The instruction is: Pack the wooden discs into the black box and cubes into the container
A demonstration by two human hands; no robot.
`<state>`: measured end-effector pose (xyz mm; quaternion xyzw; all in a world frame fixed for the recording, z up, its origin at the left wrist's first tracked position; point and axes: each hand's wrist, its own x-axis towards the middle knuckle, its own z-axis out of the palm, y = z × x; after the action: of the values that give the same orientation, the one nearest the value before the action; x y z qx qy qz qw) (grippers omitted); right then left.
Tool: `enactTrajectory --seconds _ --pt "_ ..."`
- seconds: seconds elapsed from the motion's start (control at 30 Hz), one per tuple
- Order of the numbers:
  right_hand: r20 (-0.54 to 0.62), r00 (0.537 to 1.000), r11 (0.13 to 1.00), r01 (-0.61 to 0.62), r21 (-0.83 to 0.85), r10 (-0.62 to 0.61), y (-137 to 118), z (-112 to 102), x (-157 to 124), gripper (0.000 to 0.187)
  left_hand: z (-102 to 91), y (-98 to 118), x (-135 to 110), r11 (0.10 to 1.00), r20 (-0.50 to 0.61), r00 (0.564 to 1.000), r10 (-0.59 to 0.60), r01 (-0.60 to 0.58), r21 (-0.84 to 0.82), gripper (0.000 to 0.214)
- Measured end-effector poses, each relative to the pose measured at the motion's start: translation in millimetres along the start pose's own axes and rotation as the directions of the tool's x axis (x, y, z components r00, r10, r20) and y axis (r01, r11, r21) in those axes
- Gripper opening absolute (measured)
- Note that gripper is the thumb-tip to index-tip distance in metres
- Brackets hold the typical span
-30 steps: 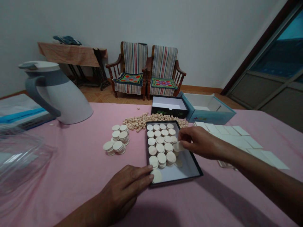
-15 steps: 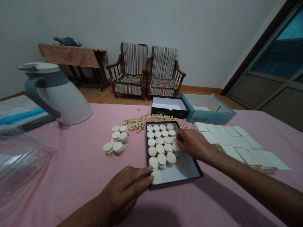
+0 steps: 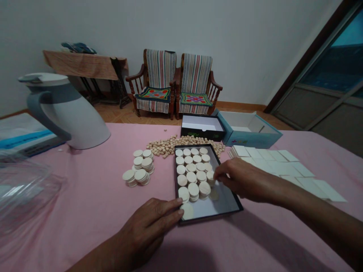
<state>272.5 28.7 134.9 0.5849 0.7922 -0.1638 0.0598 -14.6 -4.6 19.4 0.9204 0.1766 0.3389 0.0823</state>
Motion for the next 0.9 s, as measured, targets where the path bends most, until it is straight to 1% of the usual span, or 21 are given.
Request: enactTrajectory --seconds 0.07,0.2,0.27,0.37,0.47,0.6,0.7,0.8,0.9 --pt "0.097 0.994 0.996 0.051 -0.068 -0.045 -3 4 -9 0.026 0.3 0 0 1.000 0.000 1.000 -0.004 0.004 -0.002 0.044" --pt "0.196 0.975 0.958 0.149 -0.246 -0.102 -10 12 -15 0.019 0.5 0 -1 1.000 0.001 1.000 0.001 -0.001 -0.006 0.044" --pt "0.250 0.962 0.942 0.181 -0.281 -0.110 -14 12 -12 0.016 0.6 -1 0 1.000 0.005 1.000 0.004 -0.004 -0.005 0.044" --pt "0.303 0.946 0.936 0.208 -0.283 -0.119 -19 10 -6 0.011 1.1 -2 0 1.000 0.006 1.000 0.010 -0.010 0.002 0.044" --pt "0.301 0.943 0.929 0.230 -0.289 -0.140 -22 10 -4 0.010 2.0 -2 -1 1.000 0.006 1.000 0.006 -0.006 -0.006 0.044" --pt "0.324 0.935 0.919 0.249 -0.307 -0.145 -23 12 -2 0.016 2.3 -2 -2 1.000 0.010 1.000 0.001 -0.001 -0.004 0.046" --pt "0.323 0.938 0.937 0.219 -0.272 -0.125 -21 10 -1 0.019 1.1 -1 -2 1.000 0.024 1.000 0.002 -0.002 0.011 0.045" --pt "0.292 0.952 0.957 0.161 -0.243 -0.086 -18 8 0 0.023 -0.5 -1 -2 1.000 0.040 0.999 0.003 -0.004 0.015 0.044" --pt "0.281 0.955 0.967 0.153 -0.201 -0.093 -19 7 -1 0.029 -1.4 -1 -1 1.000 0.034 0.999 -0.001 0.001 0.011 0.047"
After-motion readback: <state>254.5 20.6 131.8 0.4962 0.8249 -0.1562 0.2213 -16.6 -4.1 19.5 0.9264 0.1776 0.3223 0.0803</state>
